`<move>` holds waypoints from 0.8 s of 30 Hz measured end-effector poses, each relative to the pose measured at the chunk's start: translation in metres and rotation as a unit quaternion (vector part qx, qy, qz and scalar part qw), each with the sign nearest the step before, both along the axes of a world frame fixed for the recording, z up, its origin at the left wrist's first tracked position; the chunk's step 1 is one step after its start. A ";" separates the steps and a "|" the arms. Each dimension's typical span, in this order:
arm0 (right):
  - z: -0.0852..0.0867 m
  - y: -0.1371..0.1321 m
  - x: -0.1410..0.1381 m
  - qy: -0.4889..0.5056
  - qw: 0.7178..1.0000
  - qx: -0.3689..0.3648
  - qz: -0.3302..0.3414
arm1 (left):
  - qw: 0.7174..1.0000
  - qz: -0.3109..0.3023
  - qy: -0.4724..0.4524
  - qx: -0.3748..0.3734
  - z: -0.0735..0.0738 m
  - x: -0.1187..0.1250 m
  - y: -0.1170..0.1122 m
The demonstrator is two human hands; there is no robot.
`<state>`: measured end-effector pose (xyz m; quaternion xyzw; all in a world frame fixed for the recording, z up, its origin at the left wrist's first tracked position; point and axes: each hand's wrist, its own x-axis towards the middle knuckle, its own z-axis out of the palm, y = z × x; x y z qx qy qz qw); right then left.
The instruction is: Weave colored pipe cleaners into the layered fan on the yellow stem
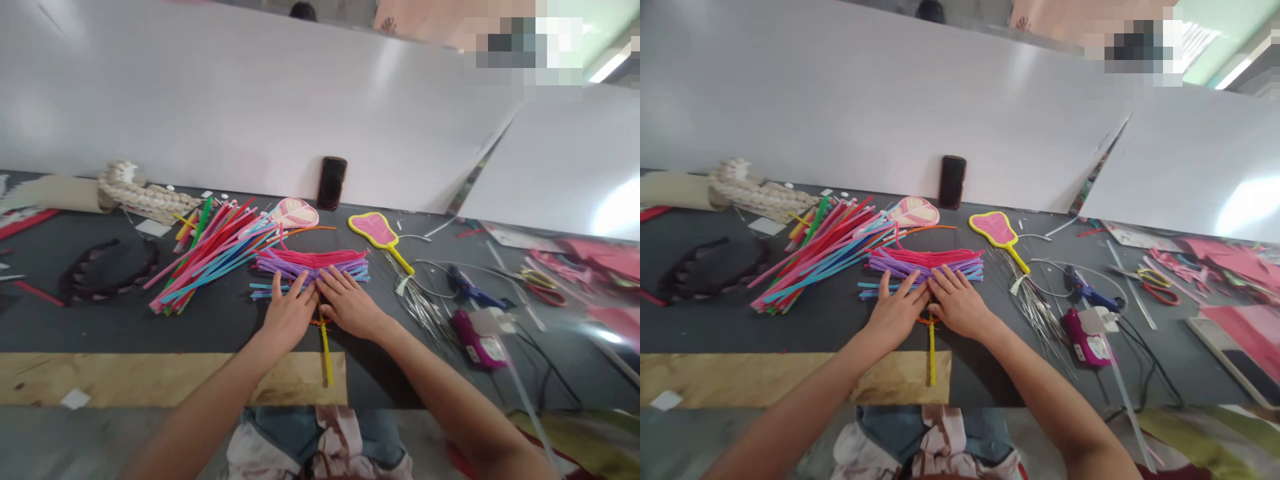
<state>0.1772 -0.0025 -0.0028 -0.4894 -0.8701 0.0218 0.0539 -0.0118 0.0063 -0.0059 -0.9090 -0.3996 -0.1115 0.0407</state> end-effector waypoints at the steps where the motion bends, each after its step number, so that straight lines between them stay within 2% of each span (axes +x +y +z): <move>1: -0.003 0.002 -0.001 -0.002 1.000 -0.015 0.001 | 1.000 -0.003 0.001 -0.003 0.001 -0.001 0.000; 7: -0.011 0.005 0.008 0.001 0.998 -0.064 0.003 | 1.000 -0.017 0.002 -0.022 0.008 -0.016 0.010; 13: -0.014 0.004 0.009 0.036 0.999 -0.037 0.007 | 0.999 -0.013 -0.032 0.014 0.016 -0.019 0.015; 24: -0.017 0.005 0.008 0.063 0.998 -0.029 0.002 | 0.998 -0.001 0.028 0.052 0.016 -0.013 0.011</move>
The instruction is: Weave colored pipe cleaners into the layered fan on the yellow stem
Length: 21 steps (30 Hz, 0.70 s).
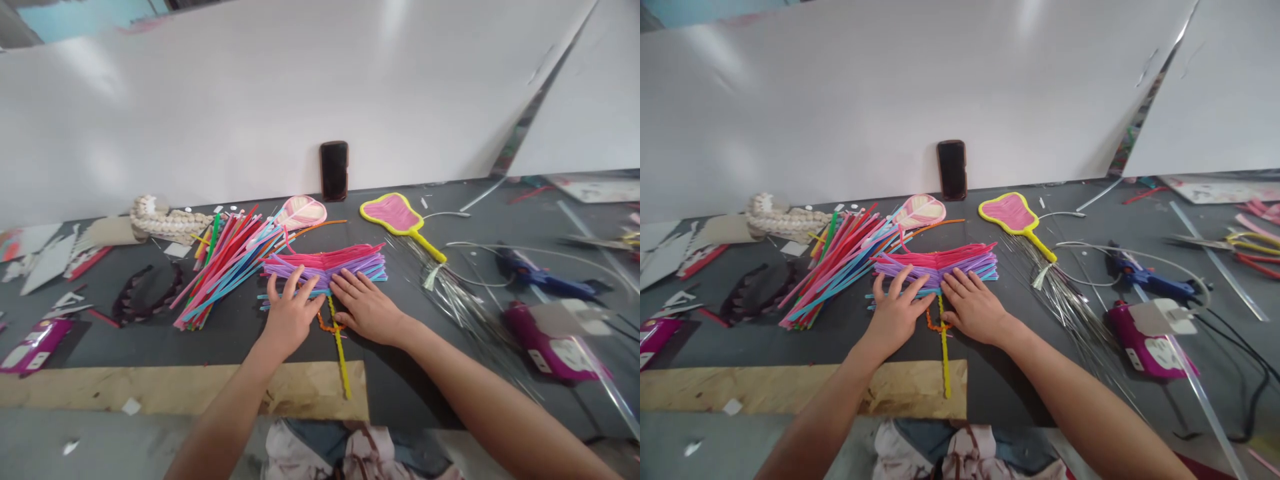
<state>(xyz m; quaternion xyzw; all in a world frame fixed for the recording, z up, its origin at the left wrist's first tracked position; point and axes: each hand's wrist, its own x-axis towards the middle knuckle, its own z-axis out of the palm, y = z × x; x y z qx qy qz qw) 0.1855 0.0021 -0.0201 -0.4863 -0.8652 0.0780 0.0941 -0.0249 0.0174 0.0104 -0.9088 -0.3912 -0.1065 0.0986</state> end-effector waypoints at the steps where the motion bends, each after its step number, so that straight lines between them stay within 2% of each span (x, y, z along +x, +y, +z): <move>1: 0.000 0.000 0.000 0.000 1.000 -0.002 0.001 | 1.000 0.001 0.007 0.003 0.000 0.000 0.000; 10: -0.001 -0.001 0.001 0.015 1.000 0.008 -0.003 | 1.000 0.006 0.009 0.029 0.003 0.001 -0.006; 16: -0.002 -0.001 0.001 0.019 1.000 0.010 -0.004 | 0.999 -0.001 0.000 0.050 -0.001 0.003 -0.005; 21: 0.000 0.000 0.001 0.016 1.000 -0.009 -0.004 | 0.999 0.000 0.006 0.038 -0.005 0.004 -0.005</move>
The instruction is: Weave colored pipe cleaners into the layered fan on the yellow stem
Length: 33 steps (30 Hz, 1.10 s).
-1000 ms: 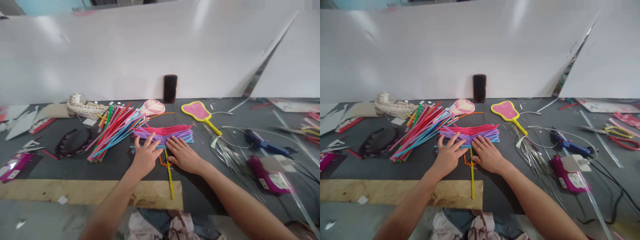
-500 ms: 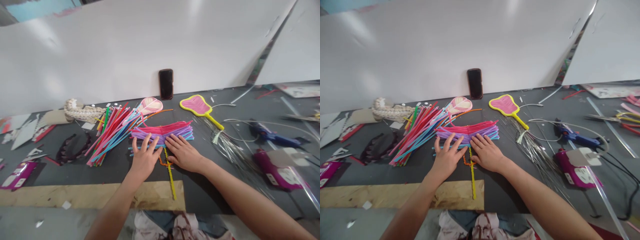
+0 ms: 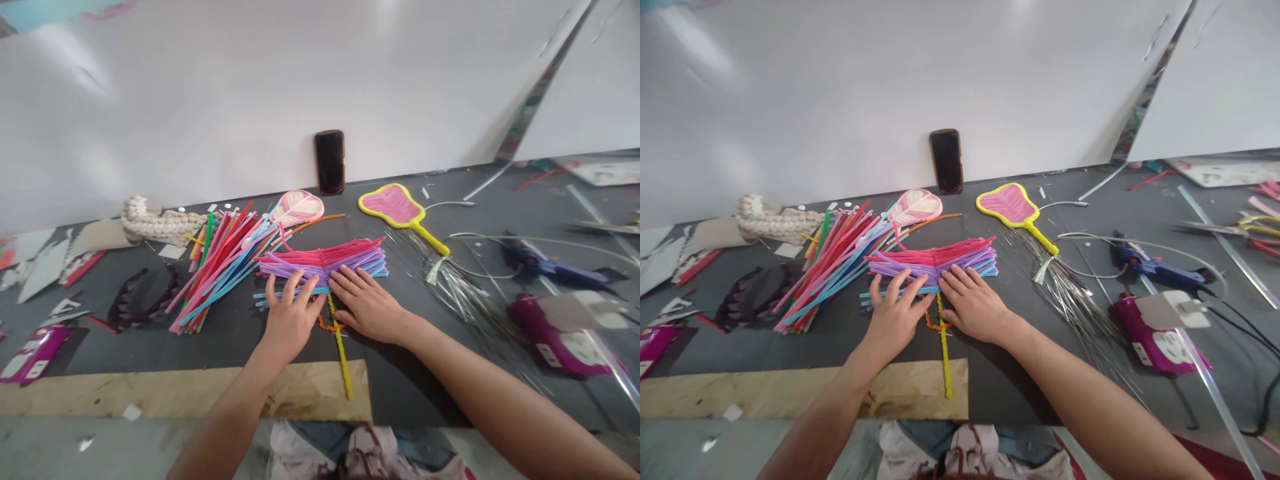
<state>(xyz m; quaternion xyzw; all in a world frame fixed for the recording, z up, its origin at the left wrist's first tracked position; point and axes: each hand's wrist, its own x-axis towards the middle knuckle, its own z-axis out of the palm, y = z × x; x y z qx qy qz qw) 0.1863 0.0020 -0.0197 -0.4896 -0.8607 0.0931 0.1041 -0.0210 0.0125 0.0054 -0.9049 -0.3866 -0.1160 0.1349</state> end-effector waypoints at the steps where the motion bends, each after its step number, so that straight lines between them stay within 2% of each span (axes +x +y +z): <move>1: 0.001 0.000 0.000 0.000 1.000 -0.004 0.000 | 1.000 0.000 -0.001 -0.005 0.000 0.000 0.000; 8: 0.002 0.000 0.001 0.004 1.000 0.002 0.001 | 1.000 0.002 -0.027 -0.011 0.002 0.001 0.001; 14: 0.001 0.000 0.000 0.003 1.000 -0.003 -0.002 | 1.000 -0.002 0.014 0.005 0.003 0.000 0.000; 21: 0.002 0.000 0.001 0.001 1.000 -0.008 0.001 | 0.998 -0.022 0.000 0.058 0.003 0.001 0.001; 33: 0.000 0.000 0.001 0.001 1.000 0.001 0.001 | 0.999 -0.007 0.025 0.033 0.001 0.003 -0.002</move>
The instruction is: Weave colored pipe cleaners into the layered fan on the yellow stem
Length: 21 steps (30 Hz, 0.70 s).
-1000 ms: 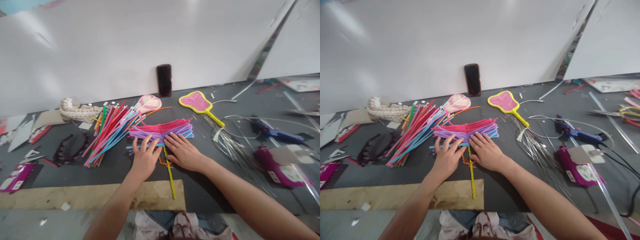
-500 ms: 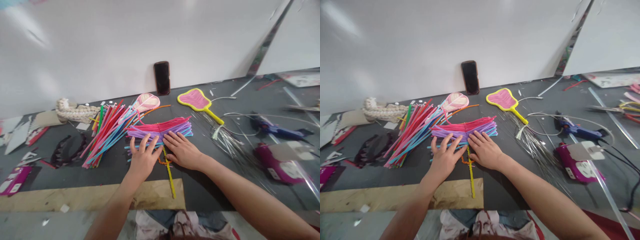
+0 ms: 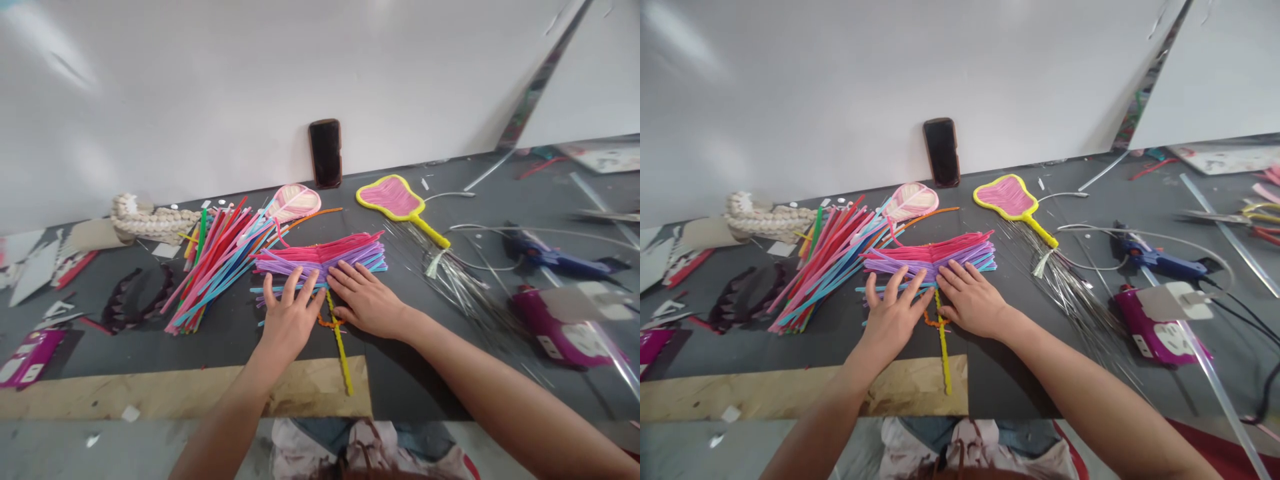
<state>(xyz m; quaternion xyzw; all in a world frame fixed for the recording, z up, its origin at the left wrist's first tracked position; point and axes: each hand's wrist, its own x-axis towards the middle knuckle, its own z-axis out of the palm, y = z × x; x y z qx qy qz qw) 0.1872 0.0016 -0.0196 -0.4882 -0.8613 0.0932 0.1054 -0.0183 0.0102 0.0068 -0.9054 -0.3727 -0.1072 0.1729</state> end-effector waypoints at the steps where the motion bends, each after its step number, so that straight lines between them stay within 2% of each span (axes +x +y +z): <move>1: 0.000 0.000 0.000 0.003 1.000 0.001 -0.001 | 1.000 -0.004 -0.004 0.000 0.000 0.000 0.000; 12: 0.002 0.005 0.017 0.079 0.995 0.029 0.056 | 0.998 -0.025 -0.022 -0.044 -0.001 -0.003 0.001; 21: -0.002 0.007 0.019 0.083 0.992 0.064 0.067 | 0.998 -0.022 -0.018 -0.057 0.000 -0.002 0.001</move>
